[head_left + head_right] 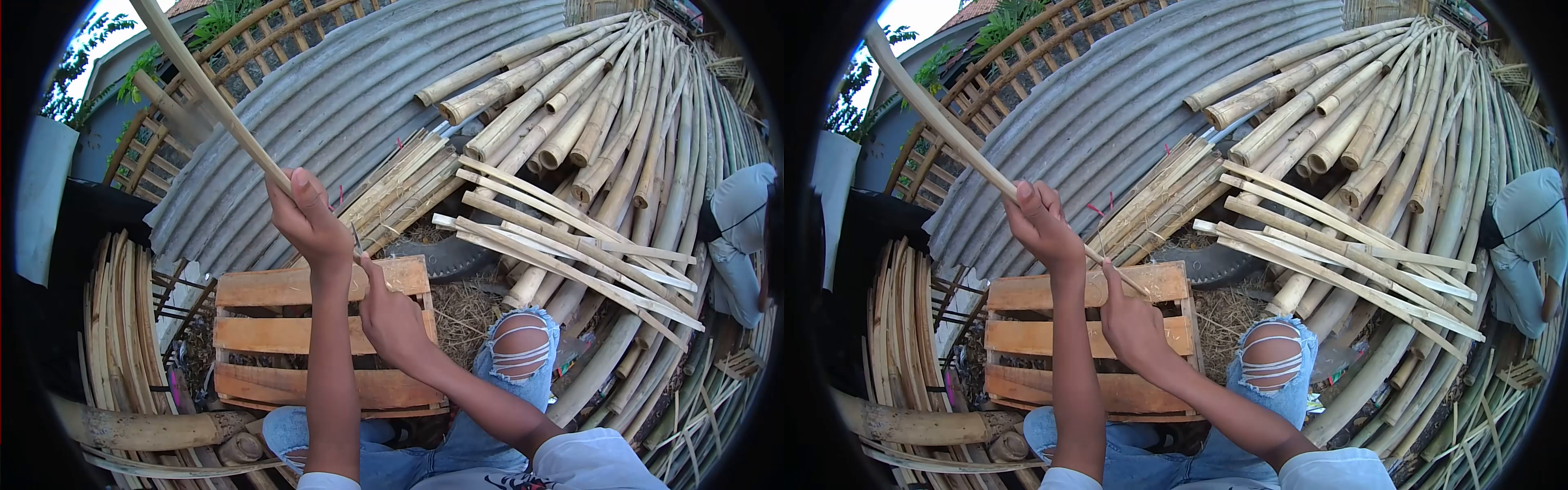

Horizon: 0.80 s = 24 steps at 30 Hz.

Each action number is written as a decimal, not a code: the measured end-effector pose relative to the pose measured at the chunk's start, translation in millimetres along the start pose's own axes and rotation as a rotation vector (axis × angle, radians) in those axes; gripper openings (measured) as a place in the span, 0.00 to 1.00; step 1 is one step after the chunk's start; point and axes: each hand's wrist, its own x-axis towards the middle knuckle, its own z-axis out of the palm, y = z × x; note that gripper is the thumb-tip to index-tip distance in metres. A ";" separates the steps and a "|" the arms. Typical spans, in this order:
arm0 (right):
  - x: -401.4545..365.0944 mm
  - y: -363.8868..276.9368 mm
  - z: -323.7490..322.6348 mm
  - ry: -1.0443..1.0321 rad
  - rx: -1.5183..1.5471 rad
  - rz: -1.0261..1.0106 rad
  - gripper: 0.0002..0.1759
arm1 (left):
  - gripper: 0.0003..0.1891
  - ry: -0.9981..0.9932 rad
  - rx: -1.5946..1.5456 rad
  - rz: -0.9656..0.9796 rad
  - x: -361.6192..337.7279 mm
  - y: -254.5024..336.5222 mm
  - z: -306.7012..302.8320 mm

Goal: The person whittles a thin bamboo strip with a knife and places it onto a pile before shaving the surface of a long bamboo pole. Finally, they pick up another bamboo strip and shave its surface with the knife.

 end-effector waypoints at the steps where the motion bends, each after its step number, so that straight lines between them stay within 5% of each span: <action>1: 0.6 4.3 1.1 -0.039 -0.054 0.044 0.29 | 0.17 -0.008 -0.034 0.003 3.0 1.0 1.3; 7: 4.9 -4.9 -11.4 0.002 0.071 0.016 0.22 | 0.18 -0.019 -0.116 -0.037 1.1 -1.2 -3.1; 9: 1.3 1.4 5.0 -0.043 -0.191 0.072 0.19 | 0.19 -0.030 -0.079 0.015 0.9 -0.7 -5.0; 15: 2.9 -10.2 -16.3 0.031 0.049 -0.020 0.19 | 0.21 0.010 -0.164 -0.047 2.3 -1.2 -9.8; 19: 1.6 6.4 9.2 -0.062 -0.158 0.077 0.22 | 0.22 -0.005 -0.164 -0.053 5.7 -1.5 -14.2; 24: 4.1 -5.2 -10.9 0.004 0.101 0.007 0.26 | 0.24 -0.019 -0.232 -0.081 4.7 0.2 -17.0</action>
